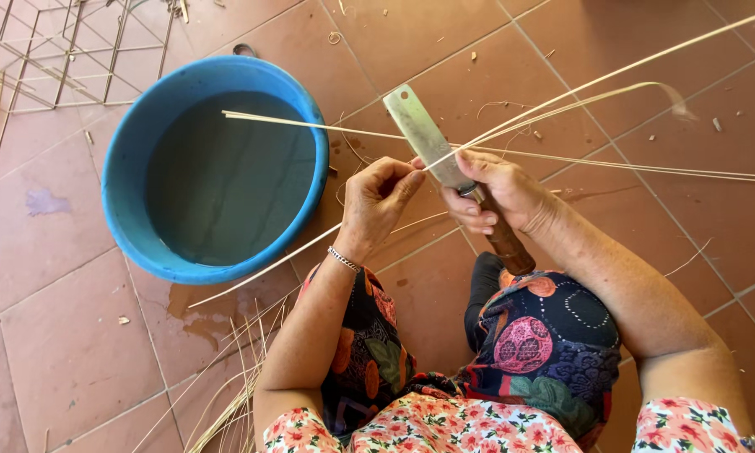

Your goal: The person sits on a tiled floor and uses a large knife to split long bamboo sticks into thin strips. The person holds the sticks with one hand and uses the knife with the other to carefully shave and separate the bamboo into finer strands.

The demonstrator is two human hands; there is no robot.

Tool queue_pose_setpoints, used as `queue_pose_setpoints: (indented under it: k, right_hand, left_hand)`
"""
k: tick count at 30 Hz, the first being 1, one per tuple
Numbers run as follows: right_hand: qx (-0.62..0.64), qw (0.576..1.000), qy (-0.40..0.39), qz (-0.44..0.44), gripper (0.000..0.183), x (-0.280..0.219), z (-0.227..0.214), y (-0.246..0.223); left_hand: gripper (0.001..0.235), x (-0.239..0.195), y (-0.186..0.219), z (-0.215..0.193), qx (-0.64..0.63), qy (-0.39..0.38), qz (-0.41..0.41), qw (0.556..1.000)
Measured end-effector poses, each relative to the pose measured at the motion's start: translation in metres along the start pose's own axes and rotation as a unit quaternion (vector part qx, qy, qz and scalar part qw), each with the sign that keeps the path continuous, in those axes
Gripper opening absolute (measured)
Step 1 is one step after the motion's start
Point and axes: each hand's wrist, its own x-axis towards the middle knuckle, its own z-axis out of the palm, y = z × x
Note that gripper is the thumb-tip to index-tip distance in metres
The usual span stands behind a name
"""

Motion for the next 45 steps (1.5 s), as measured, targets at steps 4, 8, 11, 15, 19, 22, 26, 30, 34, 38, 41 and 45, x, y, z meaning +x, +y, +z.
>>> queue_pose_setpoints:
  k: [4,8,11,15,19,22,26,30,34,38,41,45]
  right_hand:
    - [0.06,0.998,0.001,0.01,0.046,0.003,-0.007,0.007]
    - [0.054,0.998,0.019,0.033,0.043,0.001,-0.005,0.009]
    - [0.06,0.997,0.012,0.041,0.046,0.002,-0.003,0.008]
    - [0.058,0.997,-0.001,0.048,0.048,0.001,0.0,0.009]
    - [0.075,0.996,-0.012,0.044,0.046,0.001,0.001,0.01]
    - [0.048,0.999,-0.004,0.024,0.042,0.003,0.005,0.01]
    - [0.049,0.999,0.007,-0.003,0.04,0.003,0.005,0.012]
    - [0.049,0.998,0.003,-0.038,0.044,-0.008,0.011,0.001]
    - [-0.013,0.997,-0.028,-0.073,0.043,-0.019,0.033,-0.005]
    - [-0.019,0.992,-0.114,-0.057,0.034,-0.029,0.072,-0.009]
    - [-0.085,0.978,-0.176,-0.076,0.038,-0.044,0.107,-0.01]
    - [-0.12,0.967,-0.214,-0.074,0.036,-0.06,0.137,-0.012]
  left_hand:
    - [0.02,0.006,-0.01,0.004,-0.014,0.019,-0.037,0.999]
    - [0.022,0.011,-0.008,0.0,-0.056,-0.001,-0.102,0.993]
    - [0.022,0.014,-0.004,-0.004,-0.168,-0.034,-0.16,0.972]
    - [0.024,0.012,0.001,-0.008,-0.166,-0.048,-0.148,0.974]
    - [0.023,0.011,0.001,-0.008,-0.17,-0.043,-0.15,0.973]
    - [0.022,0.012,0.002,-0.008,-0.167,-0.038,-0.14,0.975]
    - [0.021,0.004,0.006,-0.01,-0.156,-0.036,-0.116,0.98]
    - [0.012,-0.013,0.035,-0.024,-0.021,-0.024,-0.012,0.999]
    - [0.009,-0.036,0.086,-0.043,0.107,0.018,0.084,0.991]
    - [0.013,-0.065,0.131,-0.059,0.131,0.077,0.155,0.976]
    - [0.016,-0.087,0.143,-0.069,0.139,0.114,0.213,0.96]
    - [0.025,-0.119,0.137,-0.09,0.189,0.093,0.243,0.947]
